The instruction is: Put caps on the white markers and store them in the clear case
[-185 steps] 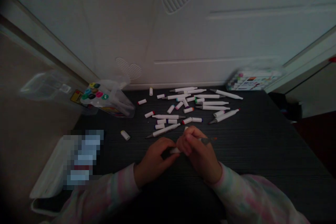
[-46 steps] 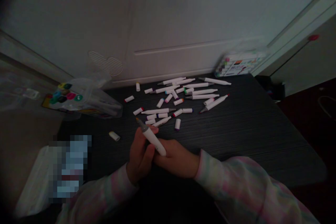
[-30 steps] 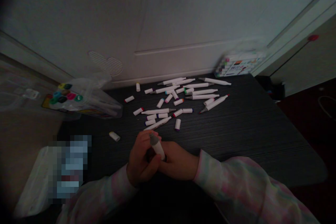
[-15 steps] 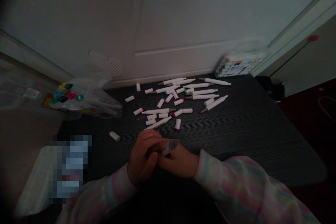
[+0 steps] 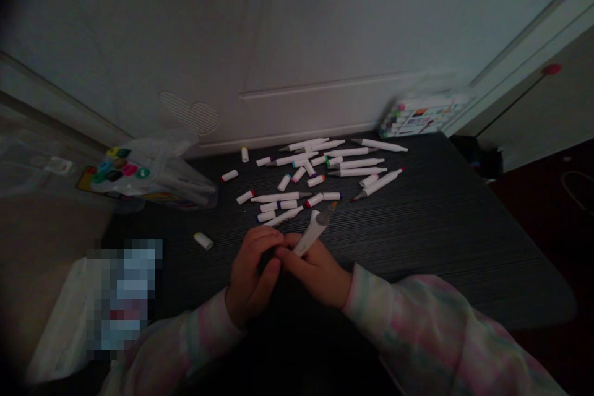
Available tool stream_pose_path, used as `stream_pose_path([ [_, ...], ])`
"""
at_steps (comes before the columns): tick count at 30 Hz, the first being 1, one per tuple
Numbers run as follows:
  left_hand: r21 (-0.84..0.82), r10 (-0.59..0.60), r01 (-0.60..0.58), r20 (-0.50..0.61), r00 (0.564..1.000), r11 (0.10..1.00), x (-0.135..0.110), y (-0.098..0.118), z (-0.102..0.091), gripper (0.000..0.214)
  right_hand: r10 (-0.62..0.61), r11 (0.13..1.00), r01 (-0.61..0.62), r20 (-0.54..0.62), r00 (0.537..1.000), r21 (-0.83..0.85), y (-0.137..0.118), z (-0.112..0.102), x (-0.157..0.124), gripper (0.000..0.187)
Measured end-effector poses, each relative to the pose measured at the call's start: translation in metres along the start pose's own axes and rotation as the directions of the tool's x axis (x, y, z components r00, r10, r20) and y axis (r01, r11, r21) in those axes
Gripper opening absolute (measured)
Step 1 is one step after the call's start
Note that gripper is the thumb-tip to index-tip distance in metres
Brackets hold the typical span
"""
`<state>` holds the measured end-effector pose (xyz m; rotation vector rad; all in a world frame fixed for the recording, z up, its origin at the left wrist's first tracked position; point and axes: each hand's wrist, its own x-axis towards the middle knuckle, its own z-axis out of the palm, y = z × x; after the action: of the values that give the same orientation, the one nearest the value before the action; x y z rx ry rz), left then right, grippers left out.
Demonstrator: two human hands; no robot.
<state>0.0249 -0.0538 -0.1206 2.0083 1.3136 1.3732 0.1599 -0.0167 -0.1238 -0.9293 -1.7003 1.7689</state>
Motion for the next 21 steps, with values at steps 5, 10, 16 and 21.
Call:
stream_pose_path([
  [5, 0.016, -0.003, 0.003, 0.001, 1.000, 1.000, 0.0008, -0.0005, 0.0011, 0.024, 0.040, 0.997, -0.035, -0.079, 0.996, 0.072, -0.0035, 0.0005, 0.0021, 0.022],
  [10, 0.053, 0.000, 0.000, -0.009, 1.000, 0.999, 0.0007, -0.0014, 0.0028, 0.027, 0.059, 0.987, -0.042, -0.110, 0.992, 0.154, -0.0046, 0.0001, 0.0025, 0.020],
  [16, 0.108, -0.017, 0.019, -0.018, 1.000, 0.994, 0.0015, -0.0015, 0.0031, 0.029, 0.098, 0.975, -0.061, -0.169, 0.981, 0.213, 0.0000, -0.0011, 0.0034, 0.020],
  [21, 0.133, -0.029, 0.030, -0.013, 1.000, 0.991, 0.0024, -0.0015, 0.0031, 0.018, 0.144, 0.954, -0.087, -0.185, 0.972, 0.285, 0.0022, -0.0013, 0.0046, 0.025],
])
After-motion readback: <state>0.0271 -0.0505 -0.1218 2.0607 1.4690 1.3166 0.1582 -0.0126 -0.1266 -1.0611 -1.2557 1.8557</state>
